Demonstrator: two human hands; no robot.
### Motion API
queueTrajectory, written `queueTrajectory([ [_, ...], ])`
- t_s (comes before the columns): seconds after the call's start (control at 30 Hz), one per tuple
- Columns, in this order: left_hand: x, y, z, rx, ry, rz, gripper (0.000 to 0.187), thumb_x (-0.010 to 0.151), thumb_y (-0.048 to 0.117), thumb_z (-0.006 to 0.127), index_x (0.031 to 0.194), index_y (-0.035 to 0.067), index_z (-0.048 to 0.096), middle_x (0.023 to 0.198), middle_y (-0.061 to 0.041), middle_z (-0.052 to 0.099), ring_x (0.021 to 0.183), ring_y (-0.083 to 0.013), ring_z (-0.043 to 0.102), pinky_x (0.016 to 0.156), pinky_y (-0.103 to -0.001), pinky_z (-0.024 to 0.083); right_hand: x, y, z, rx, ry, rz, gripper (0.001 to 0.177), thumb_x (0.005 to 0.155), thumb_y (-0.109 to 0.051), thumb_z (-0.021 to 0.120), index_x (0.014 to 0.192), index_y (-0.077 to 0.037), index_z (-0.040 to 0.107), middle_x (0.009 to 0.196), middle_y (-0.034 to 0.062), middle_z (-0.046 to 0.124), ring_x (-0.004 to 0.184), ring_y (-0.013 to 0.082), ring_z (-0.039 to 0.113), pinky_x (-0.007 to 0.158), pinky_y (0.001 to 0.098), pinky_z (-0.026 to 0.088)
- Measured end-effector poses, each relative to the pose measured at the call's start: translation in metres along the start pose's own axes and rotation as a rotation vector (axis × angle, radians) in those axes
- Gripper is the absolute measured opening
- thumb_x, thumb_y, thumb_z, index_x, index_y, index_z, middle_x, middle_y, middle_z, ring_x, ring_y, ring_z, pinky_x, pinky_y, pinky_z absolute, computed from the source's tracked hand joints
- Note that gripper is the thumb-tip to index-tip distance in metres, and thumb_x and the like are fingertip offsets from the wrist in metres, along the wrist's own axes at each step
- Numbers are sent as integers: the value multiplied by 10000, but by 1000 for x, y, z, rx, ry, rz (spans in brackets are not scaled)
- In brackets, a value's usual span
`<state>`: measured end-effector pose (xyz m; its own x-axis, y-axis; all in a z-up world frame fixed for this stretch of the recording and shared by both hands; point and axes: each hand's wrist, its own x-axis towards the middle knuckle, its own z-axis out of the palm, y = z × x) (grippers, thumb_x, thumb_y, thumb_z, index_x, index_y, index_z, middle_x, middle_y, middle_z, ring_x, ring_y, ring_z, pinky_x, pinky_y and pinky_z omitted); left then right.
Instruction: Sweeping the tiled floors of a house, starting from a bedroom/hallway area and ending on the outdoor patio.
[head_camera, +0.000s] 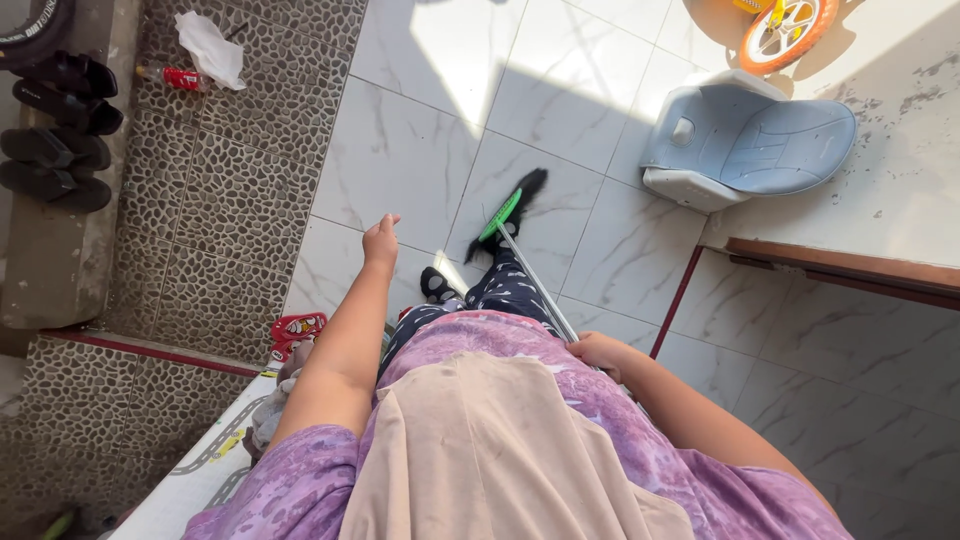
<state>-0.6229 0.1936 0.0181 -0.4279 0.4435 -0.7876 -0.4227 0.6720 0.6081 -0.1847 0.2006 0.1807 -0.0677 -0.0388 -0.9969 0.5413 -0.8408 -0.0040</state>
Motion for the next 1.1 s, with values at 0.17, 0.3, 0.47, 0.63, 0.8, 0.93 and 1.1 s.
queueTrajectory([
  [0.17, 16, -24, 10, 55, 21, 13, 483, 1015, 400, 494, 1270, 68, 734, 786, 33, 492, 708, -82, 434, 703, -253, 421, 60, -77, 23, -76, -70, -122, 58, 909, -69, 638, 933, -33, 599, 729, 44, 598, 552, 129, 571, 463, 320, 479],
  [0.3, 25, -13, 25, 124, 25, 40, 494, 996, 416, 505, 1254, 70, 746, 933, -13, 608, 881, -108, 520, 859, -258, 449, 88, -184, 35, -164, -118, -261, 83, 880, -34, 586, 858, -52, 508, 648, 53, 521, 439, 155, 511, 376, 327, 413],
  [0.47, 22, 28, 67, 172, 54, -42, 488, 992, 424, 504, 1260, 94, 745, 906, -21, 556, 828, -141, 486, 809, -298, 449, 110, -283, -21, -177, -167, -434, 120, 936, -124, 615, 990, -52, 537, 595, -5, 467, 401, 109, 454, 360, 298, 366],
  [0.63, 32, 85, 142, 165, 52, -26, 469, 992, 403, 504, 1263, 88, 724, 919, 17, 577, 808, -80, 499, 783, -259, 461, 32, -275, -106, -268, -173, -612, 249, 913, -111, 651, 1129, -6, 587, 592, 1, 482, 381, 109, 447, 354, 305, 340],
  [0.8, 46, 122, 235, 127, -19, -52, 423, 981, 381, 524, 1250, 130, 732, 893, 17, 543, 628, -85, 413, 604, -248, 416, -69, -192, -200, -513, 441, -463, 277, 889, -168, 699, 1138, -74, 626, 765, 120, 634, 495, 196, 580, 449, 381, 482],
  [0.93, 54, 140, 295, 109, -77, 7, 416, 997, 379, 537, 1249, 126, 751, 895, 22, 532, 632, -51, 431, 612, -221, 435, -18, -83, -285, -811, 791, -740, 228, 847, -83, 664, 1055, -12, 600, 865, 186, 709, 744, 343, 681, 651, 444, 538],
  [1.1, 61, 154, 337, 49, -127, 40, 411, 990, 369, 567, 1231, 92, 753, 877, 1, 516, 600, -68, 402, 572, -251, 383, -51, -143, -305, -488, 554, -44, 210, 914, -36, 537, 1090, 74, 508, 856, 203, 654, 635, 355, 713, 533, 458, 583],
])
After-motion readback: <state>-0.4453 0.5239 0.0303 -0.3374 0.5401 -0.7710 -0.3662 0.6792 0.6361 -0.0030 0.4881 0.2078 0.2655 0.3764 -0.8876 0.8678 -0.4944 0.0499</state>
